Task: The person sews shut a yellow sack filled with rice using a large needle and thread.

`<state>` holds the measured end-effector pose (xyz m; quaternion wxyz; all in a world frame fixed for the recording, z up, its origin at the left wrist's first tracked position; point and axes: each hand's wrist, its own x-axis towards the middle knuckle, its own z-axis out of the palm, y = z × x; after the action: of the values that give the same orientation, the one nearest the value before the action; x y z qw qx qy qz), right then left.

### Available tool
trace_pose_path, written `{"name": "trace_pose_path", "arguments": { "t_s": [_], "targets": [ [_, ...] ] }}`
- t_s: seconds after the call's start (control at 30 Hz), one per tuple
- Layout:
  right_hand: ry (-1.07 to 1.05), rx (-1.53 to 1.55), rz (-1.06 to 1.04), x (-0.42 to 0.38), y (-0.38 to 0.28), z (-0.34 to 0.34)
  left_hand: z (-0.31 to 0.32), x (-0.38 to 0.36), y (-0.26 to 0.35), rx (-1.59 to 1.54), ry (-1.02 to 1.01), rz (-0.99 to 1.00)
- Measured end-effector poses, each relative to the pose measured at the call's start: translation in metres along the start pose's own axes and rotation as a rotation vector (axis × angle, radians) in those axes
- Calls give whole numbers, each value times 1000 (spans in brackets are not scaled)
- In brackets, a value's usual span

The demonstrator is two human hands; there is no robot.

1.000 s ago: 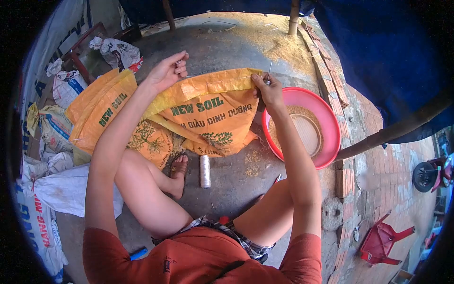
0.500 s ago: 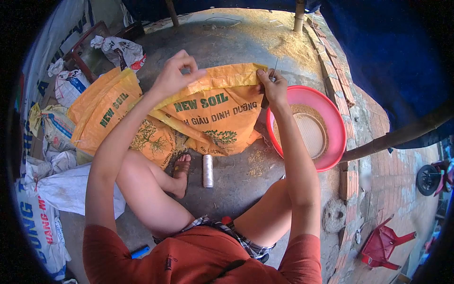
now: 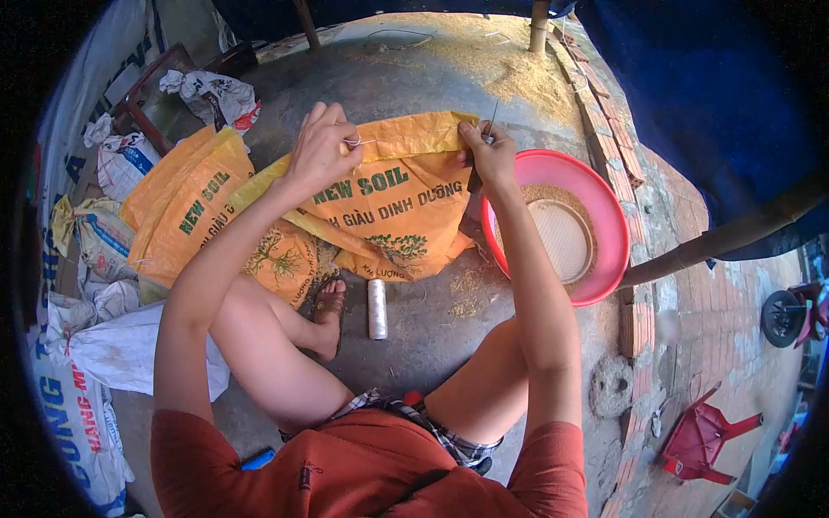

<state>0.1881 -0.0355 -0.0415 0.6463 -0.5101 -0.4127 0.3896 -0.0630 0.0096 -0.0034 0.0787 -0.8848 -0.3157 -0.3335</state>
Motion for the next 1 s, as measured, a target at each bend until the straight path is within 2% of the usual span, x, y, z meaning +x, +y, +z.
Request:
{"name": "trace_pose_path", "arguments": {
  "t_s": [0.23, 0.57, 0.67, 0.73, 0.8, 0.87, 0.9, 0.97, 1.0],
  "targets": [
    [0, -29, -21, 0, -2, 1, -8, -3, -8, -139, -77, -52],
    [25, 16, -24, 6, 6, 0, -9, -1, -13, -122, -138, -46],
    [52, 40, -36, 12, 12, -11, -18, 4, -17, -212, -191, -127],
    [140, 61, -35, 16, 15, -20, -30, 18, -27, -899, -265, -578],
    [125, 92, -33, 18, 16, -26, -40, 23, -48, -784, -243, -642],
    [131, 108, -10, 17, 15, -26, -37, 14, -91, -1327, -168, -634],
    [132, 107, -10, 15, 14, -25, -35, 7, -106, -1329, -168, -634],
    [159, 110, -5, 13, 10, -23, -30, -7, -134, -1291, -49, -911],
    [163, 112, -6, 12, 10, -24, -28, -12, -148, -1290, -53, -909]
  ]
}}
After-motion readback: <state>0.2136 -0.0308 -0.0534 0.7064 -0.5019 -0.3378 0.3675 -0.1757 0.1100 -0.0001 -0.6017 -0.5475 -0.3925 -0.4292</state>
